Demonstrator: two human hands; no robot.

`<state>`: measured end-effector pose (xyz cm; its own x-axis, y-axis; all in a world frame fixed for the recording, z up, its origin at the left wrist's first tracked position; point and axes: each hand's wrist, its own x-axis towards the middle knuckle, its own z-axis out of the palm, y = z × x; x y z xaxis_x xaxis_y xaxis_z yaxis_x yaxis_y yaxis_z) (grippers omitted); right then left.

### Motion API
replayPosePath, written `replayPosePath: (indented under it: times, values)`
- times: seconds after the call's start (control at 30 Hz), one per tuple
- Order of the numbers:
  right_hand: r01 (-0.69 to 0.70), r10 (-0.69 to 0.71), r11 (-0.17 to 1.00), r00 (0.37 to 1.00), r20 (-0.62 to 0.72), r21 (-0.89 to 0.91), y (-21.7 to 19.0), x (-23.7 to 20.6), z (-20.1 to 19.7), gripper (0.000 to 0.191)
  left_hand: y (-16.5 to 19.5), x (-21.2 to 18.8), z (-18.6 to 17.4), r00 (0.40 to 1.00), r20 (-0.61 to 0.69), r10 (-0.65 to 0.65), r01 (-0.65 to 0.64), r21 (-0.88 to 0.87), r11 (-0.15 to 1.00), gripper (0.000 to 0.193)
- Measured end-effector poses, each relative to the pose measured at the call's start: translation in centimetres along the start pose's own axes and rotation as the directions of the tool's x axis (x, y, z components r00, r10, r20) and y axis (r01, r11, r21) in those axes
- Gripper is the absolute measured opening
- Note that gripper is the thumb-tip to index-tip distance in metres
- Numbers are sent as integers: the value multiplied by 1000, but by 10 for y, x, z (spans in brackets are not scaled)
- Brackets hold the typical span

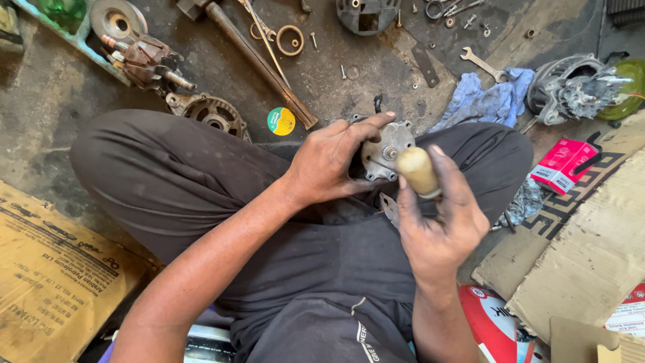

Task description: The person sits on the floor and assembles a mechanical part by hand, using a wooden mallet to tap components into place. The person repeatedly aligns and secures the parts, occasionally adjusting the assembly with both hands.

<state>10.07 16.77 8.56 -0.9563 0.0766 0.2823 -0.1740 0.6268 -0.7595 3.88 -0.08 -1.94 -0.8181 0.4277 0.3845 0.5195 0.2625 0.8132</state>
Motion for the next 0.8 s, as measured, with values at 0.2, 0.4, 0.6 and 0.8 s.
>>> replayPosePath:
  times: [0.2,0.4,0.6,0.8]
  values:
    - [183,-147,966,970,194,-183,-19,7,3,59,-1,2,0,1000,7,-10,10,-1,1000,75]
    - [325,-250,931,899,360,-165,-34,2,20,59,3,3,-3,999,-18,-26,25,-40,999,59]
    - [363,-269,910,884,381,-200,-39,-1,26,53,7,7,-7,1000,-19,0,-1,-13,1000,58]
    - [425,-309,863,872,380,-273,-38,-7,33,51,10,6,-11,1000,-18,2,-4,-65,998,65]
